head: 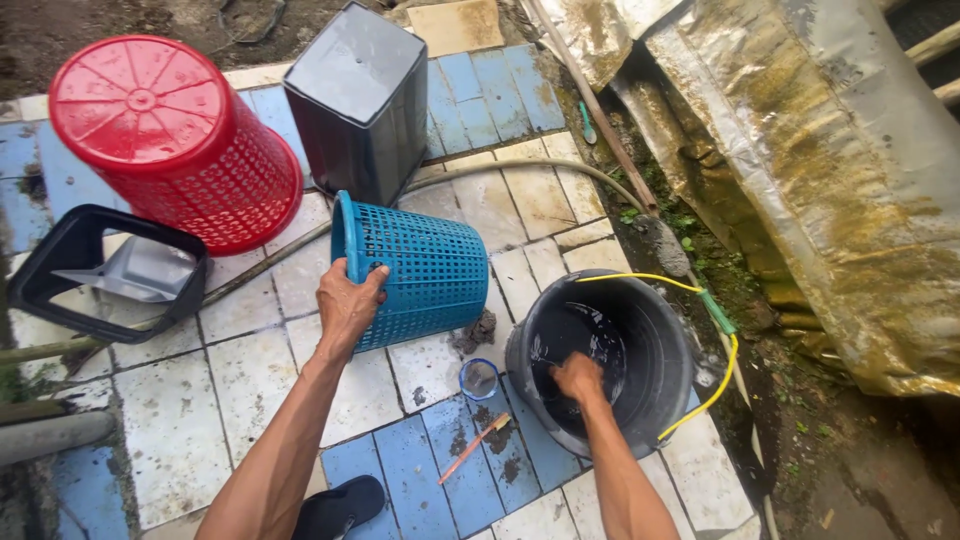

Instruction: Scrub and rinse plastic baskets and a small cup using water from a bucket.

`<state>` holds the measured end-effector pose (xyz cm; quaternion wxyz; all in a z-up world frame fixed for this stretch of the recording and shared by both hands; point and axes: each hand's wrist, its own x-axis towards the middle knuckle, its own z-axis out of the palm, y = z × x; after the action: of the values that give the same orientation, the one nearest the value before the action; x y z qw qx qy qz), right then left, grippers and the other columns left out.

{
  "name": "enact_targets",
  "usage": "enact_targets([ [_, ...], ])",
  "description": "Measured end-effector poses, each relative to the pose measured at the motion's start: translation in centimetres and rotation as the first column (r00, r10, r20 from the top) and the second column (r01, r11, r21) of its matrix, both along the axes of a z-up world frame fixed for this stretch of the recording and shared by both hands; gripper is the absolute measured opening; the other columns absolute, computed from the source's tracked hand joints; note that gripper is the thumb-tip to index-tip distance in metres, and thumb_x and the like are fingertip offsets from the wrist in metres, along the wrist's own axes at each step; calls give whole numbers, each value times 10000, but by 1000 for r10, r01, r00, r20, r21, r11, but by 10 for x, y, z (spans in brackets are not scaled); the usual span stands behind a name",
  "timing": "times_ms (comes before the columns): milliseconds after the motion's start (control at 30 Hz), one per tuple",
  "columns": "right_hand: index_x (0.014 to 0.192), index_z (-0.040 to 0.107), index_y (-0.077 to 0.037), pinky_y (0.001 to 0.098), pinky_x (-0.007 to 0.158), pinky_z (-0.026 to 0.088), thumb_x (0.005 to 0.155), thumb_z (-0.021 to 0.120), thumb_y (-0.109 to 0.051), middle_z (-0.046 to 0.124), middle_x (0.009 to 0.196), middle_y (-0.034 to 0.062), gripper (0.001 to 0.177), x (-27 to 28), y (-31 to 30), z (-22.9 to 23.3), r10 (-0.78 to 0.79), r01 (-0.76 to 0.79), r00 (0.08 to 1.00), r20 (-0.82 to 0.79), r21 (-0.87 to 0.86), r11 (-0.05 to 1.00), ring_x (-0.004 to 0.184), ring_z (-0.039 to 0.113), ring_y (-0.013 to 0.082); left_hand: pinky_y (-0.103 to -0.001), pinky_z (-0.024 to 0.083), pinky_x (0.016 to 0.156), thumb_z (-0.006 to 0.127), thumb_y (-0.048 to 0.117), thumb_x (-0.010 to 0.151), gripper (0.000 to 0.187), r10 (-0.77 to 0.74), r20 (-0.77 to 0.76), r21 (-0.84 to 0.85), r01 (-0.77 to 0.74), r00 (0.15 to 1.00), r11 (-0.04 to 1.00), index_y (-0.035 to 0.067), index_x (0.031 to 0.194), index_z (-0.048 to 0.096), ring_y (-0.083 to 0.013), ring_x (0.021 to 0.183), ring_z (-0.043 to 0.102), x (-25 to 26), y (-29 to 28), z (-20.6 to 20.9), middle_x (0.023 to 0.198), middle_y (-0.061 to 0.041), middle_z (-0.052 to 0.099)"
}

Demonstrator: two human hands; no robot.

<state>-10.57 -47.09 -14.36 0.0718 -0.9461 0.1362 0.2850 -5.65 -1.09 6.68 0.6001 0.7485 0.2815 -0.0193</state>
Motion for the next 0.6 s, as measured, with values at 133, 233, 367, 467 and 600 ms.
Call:
enact_targets([
  [133, 1063, 665, 15, 612, 783, 612, 855, 768, -225, 647, 956, 167, 334, -11, 5, 51, -471, 526, 850, -236, 420, 739, 752, 652, 326, -339, 579, 578, 790, 181, 842, 285, 48, 6, 19, -48, 999, 999, 19, 1034, 656, -180, 636, 714, 11, 5, -25, 823, -112, 751],
  [233, 1016, 661, -46, 626, 834, 610, 854, 737, -123, 509, 862, 119, 195, -19, -19, 51, -543, 750, 624, -562, 626, 213, 738, 549, 276, -348, 602, 528, 794, 89, 715, 469, 55, 125, -36, -51, 991, 998, 59, 1144, 607, -174, 628, 709, 20, 12, -42, 858, -88, 742],
  [367, 969, 597, -55, 704, 848, 567, 793, 712, -47, 640, 964, 131, 210, -17, -7, 105, -578, 592, 619, -532, 799, -103, 901, 676, 373, -342, 609, 517, 805, 195, 747, 353, 7, 129, -165, 14, 992, 986, 19, 1023, 675, -173, 655, 724, 28, 15, -20, 858, -98, 752],
  [467, 1089, 592, -77, 665, 879, 537, 820, 708, -47, 658, 1066, 154, 294, -7, 35, 163, -645, 397, 683, -343, 916, -66, 969, 672, 386, -366, 583, 484, 740, 376, 897, 397, 29, -65, -211, -42, 997, 977, -11, 978, 706, -223, 589, 721, 32, 11, 3, 817, -122, 740],
  [600, 1279, 515, -74, 566, 906, 554, 757, 800, -141, 646, 1189, 200, 598, 19, 111, 220, -733, 130, 674, 88, 963, 235, 1054, 649, 344, -393, 603, 494, 665, 444, 968, 533, -25, -221, -215, -23, 975, 976, -86, 928, 713, -265, 551, 722, 43, -8, 10, 781, -164, 739],
])
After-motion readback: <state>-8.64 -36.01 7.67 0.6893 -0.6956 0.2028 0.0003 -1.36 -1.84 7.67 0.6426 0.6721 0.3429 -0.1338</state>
